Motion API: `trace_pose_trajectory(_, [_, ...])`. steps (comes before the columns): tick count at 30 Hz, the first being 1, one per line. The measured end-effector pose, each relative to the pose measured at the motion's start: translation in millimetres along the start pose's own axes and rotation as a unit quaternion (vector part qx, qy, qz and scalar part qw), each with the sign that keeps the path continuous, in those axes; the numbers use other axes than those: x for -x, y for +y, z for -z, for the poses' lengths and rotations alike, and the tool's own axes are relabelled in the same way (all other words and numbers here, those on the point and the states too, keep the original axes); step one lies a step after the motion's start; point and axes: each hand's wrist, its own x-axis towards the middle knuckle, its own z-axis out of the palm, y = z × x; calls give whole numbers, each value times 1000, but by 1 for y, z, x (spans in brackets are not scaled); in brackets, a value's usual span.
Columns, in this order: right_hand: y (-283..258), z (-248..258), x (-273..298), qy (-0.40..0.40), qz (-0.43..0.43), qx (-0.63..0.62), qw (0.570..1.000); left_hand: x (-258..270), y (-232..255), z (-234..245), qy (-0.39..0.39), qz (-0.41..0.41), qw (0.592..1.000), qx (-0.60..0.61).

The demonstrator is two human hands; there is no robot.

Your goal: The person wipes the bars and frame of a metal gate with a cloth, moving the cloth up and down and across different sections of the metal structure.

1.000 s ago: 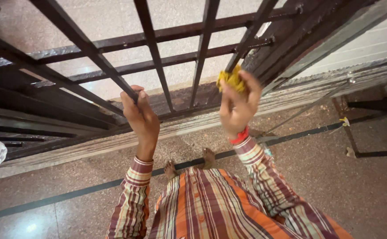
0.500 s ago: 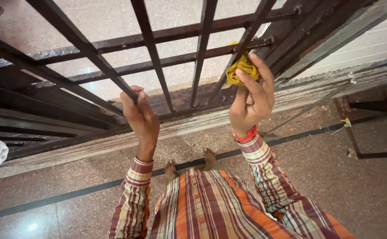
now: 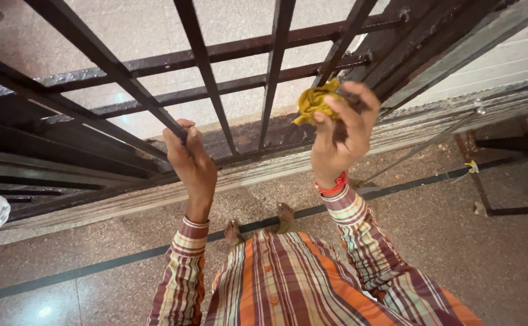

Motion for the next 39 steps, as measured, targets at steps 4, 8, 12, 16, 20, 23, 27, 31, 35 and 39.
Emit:
trace_pose_trajectory(4, [6,-5,1,56,-93,-82,991,2,-4,3,-3,5,1000,-9])
trace_pose_trajectory(8, [3,-5,-6,-1,-20,59,998,0,-7,3,-7,-9,1000,-17])
trace_pose_trajectory(12, [-12,-10,-3,-27,-109,-20,993,0,-5,2,-2,-12,1000,-18])
trace_pose_trajectory(16, [-10,-10,-3,32,-145,-46,988,0,-2,1,1,-9,1000,-13])
trace_pose_trajectory(20, [-17,-1,0,19,-62,-71,995,0,-1,3,9,-10,999,-39])
trace_pose_trajectory(23, [-12,-2,3,-14,-31,-40,999,1,-2,2,9,6,1000,-27])
trace_pose_trajectory(27, [-3,3,9,-34,-139,-42,989,0,-2,1,8,-3,1000,-22])
trace_pose_trajectory(31, [1,2,12,-53,-72,8,996,1,-1,2,9,-12,1000,-27])
trace_pose_trajectory(35, [-2,-6,9,-48,-5,30,998,1,-2,1,3,-15,1000,-11])
trace_pose_trajectory(39, [-5,7,11,-37,45,36,998,-1,-3,2,2,-10,1000,-4])
